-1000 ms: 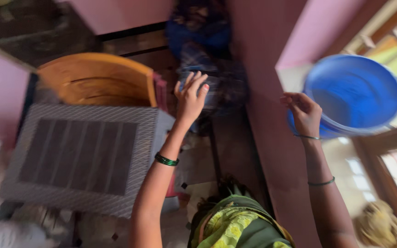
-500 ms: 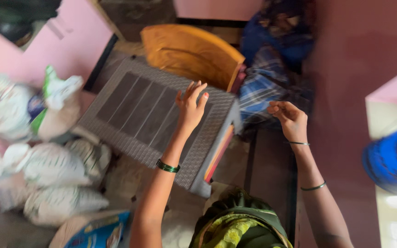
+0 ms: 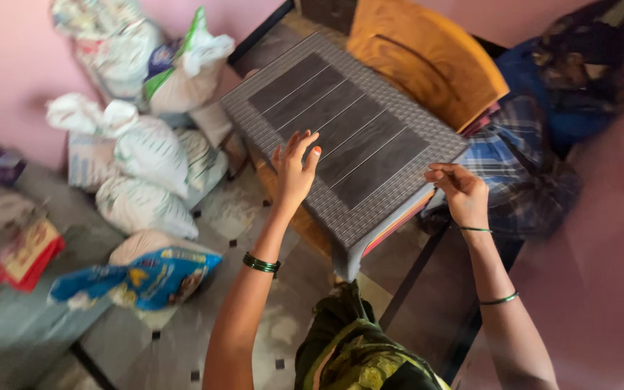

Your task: The person wipes a window frame and sill with a cloth, then retrieves a hammer from a cluttered shelf and places it on the sill. They move a bucket of water to another window and continue wiping the frame and sill.

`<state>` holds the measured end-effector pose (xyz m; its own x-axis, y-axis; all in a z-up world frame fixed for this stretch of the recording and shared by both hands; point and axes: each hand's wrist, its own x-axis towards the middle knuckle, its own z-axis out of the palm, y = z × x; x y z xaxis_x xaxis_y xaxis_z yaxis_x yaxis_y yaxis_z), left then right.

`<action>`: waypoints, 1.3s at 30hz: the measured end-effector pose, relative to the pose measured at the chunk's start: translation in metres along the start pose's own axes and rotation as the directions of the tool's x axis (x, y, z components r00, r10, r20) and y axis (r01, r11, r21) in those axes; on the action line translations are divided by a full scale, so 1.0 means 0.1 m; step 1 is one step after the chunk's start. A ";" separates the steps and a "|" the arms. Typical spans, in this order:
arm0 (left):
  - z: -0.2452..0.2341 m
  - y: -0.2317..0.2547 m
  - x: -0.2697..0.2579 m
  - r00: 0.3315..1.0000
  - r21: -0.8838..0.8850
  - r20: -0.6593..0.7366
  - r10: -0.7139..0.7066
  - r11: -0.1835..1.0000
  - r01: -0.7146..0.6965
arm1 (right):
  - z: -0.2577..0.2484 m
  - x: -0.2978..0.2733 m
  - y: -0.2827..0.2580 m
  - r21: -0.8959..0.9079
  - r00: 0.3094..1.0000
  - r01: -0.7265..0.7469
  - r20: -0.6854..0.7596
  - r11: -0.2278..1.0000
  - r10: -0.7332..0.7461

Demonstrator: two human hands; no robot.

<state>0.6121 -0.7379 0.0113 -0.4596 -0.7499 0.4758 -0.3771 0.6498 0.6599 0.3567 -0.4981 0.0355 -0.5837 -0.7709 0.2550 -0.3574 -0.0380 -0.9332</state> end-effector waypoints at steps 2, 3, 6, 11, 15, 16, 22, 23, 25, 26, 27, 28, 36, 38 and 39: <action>-0.18 -0.13 -0.20 0.999 0.008 -0.032 -0.015 1.000 0.015 | 0.15 -0.09 -0.05 -0.025 1.000 0.010 0.024 1.000 -0.010; -0.26 -0.18 -0.29 0.998 0.016 -0.057 -0.008 1.000 0.009 | 0.23 -0.14 -0.07 -0.037 0.999 0.014 0.035 0.999 -0.013; -0.51 -0.32 -0.56 0.994 0.045 -0.068 -0.083 0.995 0.086 | 0.50 -0.34 -0.10 0.032 0.996 -0.018 0.087 0.999 0.015; -1.01 -0.55 -0.79 0.986 0.051 -0.111 -0.121 0.991 0.128 | 0.86 -0.39 -0.18 0.035 0.988 0.015 0.152 0.999 -0.020; -1.38 -0.88 -0.76 0.974 0.060 -0.178 -0.137 0.987 0.150 | 1.20 -0.10 -0.32 0.105 0.984 0.033 0.170 0.994 -0.051; -1.49 -1.01 -0.72 0.971 0.064 -0.195 -0.141 0.986 0.156 | 1.32 -0.03 -0.37 0.081 0.985 0.049 0.162 0.995 -0.061; -2.28 -1.96 -0.47 0.956 0.146 -0.254 -0.149 0.971 0.190 | 2.42 0.47 -0.66 0.193 0.986 0.059 0.145 0.980 -0.088; -2.48 -2.13 -0.39 0.954 0.143 -0.259 -0.149 0.971 0.190 | 2.66 0.52 -0.72 0.169 0.986 0.077 0.136 0.983 -0.100; -2.81 -2.43 -0.36 0.952 0.136 -0.259 -0.165 0.969 0.205 | 3.13 0.64 -0.77 0.158 0.983 0.091 0.143 0.983 -0.114; -2.96 -2.57 -0.32 0.951 0.153 -0.263 -0.164 0.966 0.209 | 3.36 0.69 -0.78 0.171 0.981 0.092 0.153 0.981 -0.119; -3.12 -2.71 -0.27 0.950 0.169 -0.267 -0.162 0.962 0.212 | 3.59 0.74 -0.79 0.185 0.979 0.093 0.163 0.978 -0.124; -3.24 -2.84 -0.23 0.949 0.180 -0.270 -0.164 0.959 0.217 | 3.82 0.77 -0.81 0.219 0.975 0.081 0.183 0.972 -0.123; -3.82 -3.64 -0.20 0.914 0.161 -0.343 -0.217 0.945 0.285 | 5.00 1.14 -0.95 0.174 0.927 0.104 0.341 0.979 -0.159; -3.91 -3.81 -0.23 0.898 0.160 -0.374 -0.233 0.937 0.310 | 5.25 1.27 -1.00 0.207 0.909 0.104 0.378 0.973 -0.178; -3.94 -3.90 -0.24 0.889 0.160 -0.388 -0.242 0.933 0.323 | 5.37 1.35 -1.02 0.225 0.899 0.104 0.396 0.969 -0.189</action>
<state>1.0871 -1.0220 -0.0277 -0.0051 -0.8720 0.4894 -0.6289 0.3834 0.6764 0.7054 -0.9396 0.0288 -0.1682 -0.9373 0.3052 -0.2430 -0.2606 -0.9344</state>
